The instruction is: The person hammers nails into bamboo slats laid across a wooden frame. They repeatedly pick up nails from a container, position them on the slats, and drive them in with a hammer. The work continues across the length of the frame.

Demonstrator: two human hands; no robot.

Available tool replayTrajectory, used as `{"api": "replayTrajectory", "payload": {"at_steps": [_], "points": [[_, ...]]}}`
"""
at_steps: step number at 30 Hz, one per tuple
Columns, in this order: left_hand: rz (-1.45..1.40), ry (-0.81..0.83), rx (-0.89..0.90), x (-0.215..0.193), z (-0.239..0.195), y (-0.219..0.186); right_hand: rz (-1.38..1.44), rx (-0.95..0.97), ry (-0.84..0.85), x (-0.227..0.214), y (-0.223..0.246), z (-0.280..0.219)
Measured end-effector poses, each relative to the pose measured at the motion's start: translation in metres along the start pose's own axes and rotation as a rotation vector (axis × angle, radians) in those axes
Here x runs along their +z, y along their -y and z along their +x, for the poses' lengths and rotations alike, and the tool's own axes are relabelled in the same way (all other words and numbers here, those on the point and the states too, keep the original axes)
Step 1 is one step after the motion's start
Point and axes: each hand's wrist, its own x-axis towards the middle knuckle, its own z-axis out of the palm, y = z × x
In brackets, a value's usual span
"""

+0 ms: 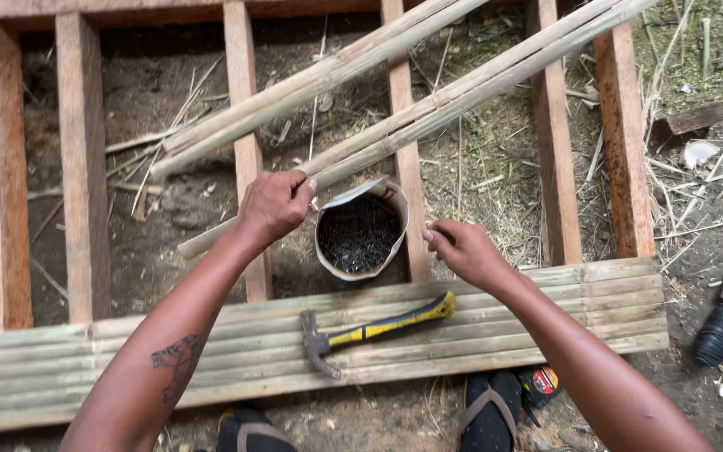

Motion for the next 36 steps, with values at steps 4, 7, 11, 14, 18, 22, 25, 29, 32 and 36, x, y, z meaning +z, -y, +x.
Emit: {"api": "replayTrajectory", "payload": {"at_steps": [4,7,11,14,18,22,25,29,32,36], "points": [[0.085,-0.038,-0.064,-0.015,-0.05,-0.023,0.11,0.008,-0.029,0.006,0.002,-0.012],[0.083,0.09,-0.291,-0.032,-0.086,-0.04,0.236,-0.016,-0.06,-0.006,0.018,-0.018],[0.155,-0.184,-0.028,-0.037,-0.135,-0.056,0.462,-0.05,-0.054,-0.027,0.031,-0.042],[0.201,-0.216,-0.032,-0.05,-0.148,-0.065,0.785,0.017,-0.127,-0.042,0.047,-0.041],[0.16,-0.143,-0.117,-0.041,-0.147,-0.055,0.936,-0.03,-0.16,-0.045,0.04,-0.023],[0.198,-0.205,-0.049,-0.02,-0.135,-0.024,1.095,-0.025,-0.13,-0.028,0.033,0.006],[0.177,-0.153,-0.03,-0.004,-0.128,0.004,1.159,0.067,-0.23,-0.021,0.044,0.031],[0.212,-0.201,0.051,0.02,-0.125,0.045,1.257,0.102,-0.324,-0.026,0.061,0.04],[0.251,-0.276,0.06,0.01,-0.122,0.074,1.236,0.091,-0.236,-0.018,0.07,0.037],[0.3,-0.376,-0.143,-0.022,-0.135,0.074,1.238,0.14,-0.121,0.012,0.079,0.042]]}}
